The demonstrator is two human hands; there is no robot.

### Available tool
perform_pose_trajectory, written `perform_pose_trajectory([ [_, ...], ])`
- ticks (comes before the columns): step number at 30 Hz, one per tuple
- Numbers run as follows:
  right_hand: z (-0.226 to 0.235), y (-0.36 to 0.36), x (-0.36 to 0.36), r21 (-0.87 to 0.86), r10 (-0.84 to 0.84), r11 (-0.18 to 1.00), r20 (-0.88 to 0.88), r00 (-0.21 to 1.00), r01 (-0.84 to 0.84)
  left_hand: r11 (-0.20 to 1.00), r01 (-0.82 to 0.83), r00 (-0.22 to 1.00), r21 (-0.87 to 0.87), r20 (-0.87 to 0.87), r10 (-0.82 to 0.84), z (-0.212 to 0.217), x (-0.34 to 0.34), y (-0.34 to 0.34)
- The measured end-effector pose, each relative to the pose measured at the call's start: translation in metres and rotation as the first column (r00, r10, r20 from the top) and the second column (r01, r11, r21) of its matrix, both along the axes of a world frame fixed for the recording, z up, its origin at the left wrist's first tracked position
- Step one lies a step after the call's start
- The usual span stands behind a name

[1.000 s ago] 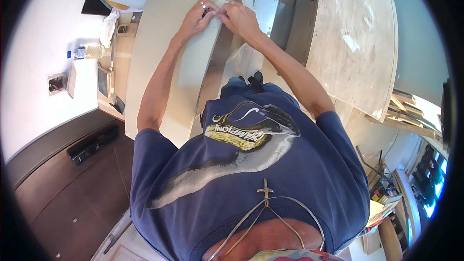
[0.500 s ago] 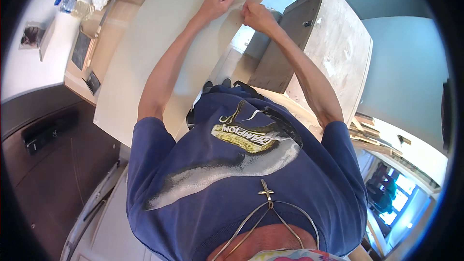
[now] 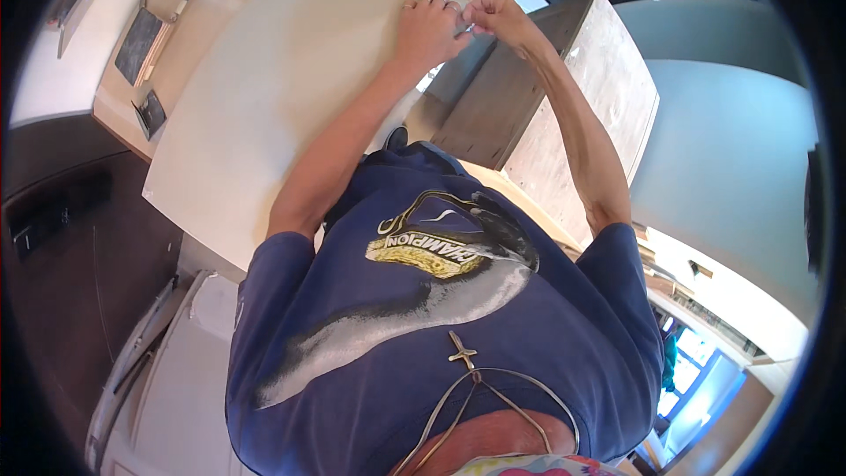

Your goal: The person applies a white filler to a panel, sands the surface using a sanding block, and uses a utility knife to scrape and trim the edges of the panel.

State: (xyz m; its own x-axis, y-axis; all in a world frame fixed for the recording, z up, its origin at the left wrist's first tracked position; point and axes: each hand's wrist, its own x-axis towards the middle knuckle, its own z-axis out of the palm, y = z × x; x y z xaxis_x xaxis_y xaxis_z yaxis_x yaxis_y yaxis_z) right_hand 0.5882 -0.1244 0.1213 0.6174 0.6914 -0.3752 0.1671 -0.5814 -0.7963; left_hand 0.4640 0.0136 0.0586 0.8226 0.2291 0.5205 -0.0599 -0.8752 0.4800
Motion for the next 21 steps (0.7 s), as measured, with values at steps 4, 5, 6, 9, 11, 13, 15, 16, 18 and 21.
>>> perform_pose_trajectory([
  [4, 0.008, -0.011, 0.013, -0.1, 0.129, 0.989, 0.175, 0.976, -0.112, 0.994, -0.054, 0.998, -0.091, -0.033, 0.051, -0.01, 0.004, -0.008],
  [5, 0.003, -0.016, 0.017, -0.075, 0.119, 0.992, 0.207, 0.971, -0.105, 0.992, -0.064, 0.997, -0.112, -0.04, 0.059, -0.01, 0.005, -0.012],
  [6, -0.001, -0.017, 0.016, -0.009, 0.166, 0.986, 0.248, 0.954, -0.169, 0.989, -0.075, 0.996, -0.126, -0.048, 0.07, -0.012, 0.005, -0.013],
  [9, -0.012, -0.018, 0.024, 0.124, 0.33, 0.898, 0.446, 0.832, -0.422, 0.985, -0.134, 0.989, -0.108, -0.084, 0.125, -0.013, 0.005, -0.014],
  [11, -0.018, -0.01, 0.035, 0.045, 0.42, 0.858, 0.513, 0.748, -0.512, 0.975, -0.125, 0.992, -0.186, -0.05, 0.117, -0.018, 0.002, -0.012],
  [13, -0.025, 0.005, 0.038, 0.061, 0.454, 0.811, 0.561, 0.692, -0.582, 0.965, -0.137, 0.991, -0.223, -0.04, 0.131, -0.014, -0.006, -0.003],
  [15, -0.033, 0.024, 0.041, 0.013, 0.435, 0.743, 0.751, 0.497, -0.669, 0.95, -0.194, 0.981, -0.245, -0.063, 0.185, -0.002, -0.019, -0.006],
  [16, -0.034, 0.026, 0.04, -0.025, 0.419, 0.706, 0.821, 0.388, -0.708, 0.936, -0.251, 0.968, -0.247, -0.066, 0.242, -0.001, -0.021, -0.012],
  [18, -0.038, 0.031, 0.04, -0.06, 0.5, 0.663, 0.778, 0.381, -0.746, 0.899, -0.36, 0.933, -0.25, -0.069, 0.354, 0.002, -0.026, -0.021],
  [21, -0.059, 0.073, 0.023, 0.096, 0.498, 0.67, 0.677, 0.542, -0.736, 0.902, -0.391, 0.917, -0.183, -0.16, 0.365, -0.006, -0.048, 0.01],
])
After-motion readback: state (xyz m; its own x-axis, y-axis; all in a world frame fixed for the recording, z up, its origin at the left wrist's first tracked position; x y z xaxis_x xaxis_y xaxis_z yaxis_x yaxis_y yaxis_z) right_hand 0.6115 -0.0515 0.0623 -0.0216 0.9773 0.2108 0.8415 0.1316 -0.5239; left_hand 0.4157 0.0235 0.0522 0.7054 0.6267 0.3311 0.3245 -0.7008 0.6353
